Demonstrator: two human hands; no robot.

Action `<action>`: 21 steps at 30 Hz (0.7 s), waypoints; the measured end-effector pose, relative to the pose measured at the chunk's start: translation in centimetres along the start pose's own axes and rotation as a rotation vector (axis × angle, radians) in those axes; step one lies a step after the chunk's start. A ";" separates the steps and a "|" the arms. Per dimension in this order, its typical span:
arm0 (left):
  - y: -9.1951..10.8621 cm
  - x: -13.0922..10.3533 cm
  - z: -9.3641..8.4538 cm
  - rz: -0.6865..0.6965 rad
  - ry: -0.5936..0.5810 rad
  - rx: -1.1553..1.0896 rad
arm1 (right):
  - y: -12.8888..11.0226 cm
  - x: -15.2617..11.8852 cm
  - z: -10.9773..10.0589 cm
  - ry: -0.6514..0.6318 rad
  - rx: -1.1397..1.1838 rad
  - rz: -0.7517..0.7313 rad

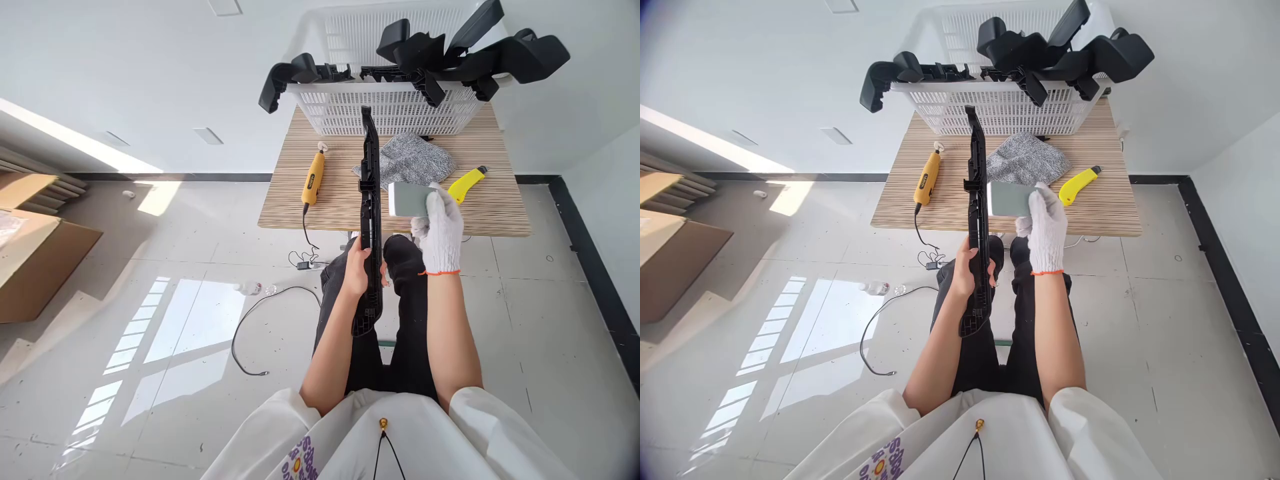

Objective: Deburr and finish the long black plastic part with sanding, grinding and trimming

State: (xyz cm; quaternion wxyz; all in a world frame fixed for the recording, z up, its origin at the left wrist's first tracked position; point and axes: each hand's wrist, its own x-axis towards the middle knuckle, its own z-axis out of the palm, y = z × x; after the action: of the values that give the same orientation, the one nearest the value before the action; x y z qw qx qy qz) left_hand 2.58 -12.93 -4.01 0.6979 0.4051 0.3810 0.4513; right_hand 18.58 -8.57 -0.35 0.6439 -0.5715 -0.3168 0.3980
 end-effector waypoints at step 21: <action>0.0 0.1 -0.1 -0.047 -0.163 -0.031 | 0.5 -1.2 3.3 -0.288 -0.069 -0.055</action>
State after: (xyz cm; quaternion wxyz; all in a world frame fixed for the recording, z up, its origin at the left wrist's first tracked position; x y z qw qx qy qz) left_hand 2.55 -12.87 -4.05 0.7432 0.4206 0.3255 0.4061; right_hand 15.05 -7.94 -0.34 0.5825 -0.5212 -0.4350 0.4470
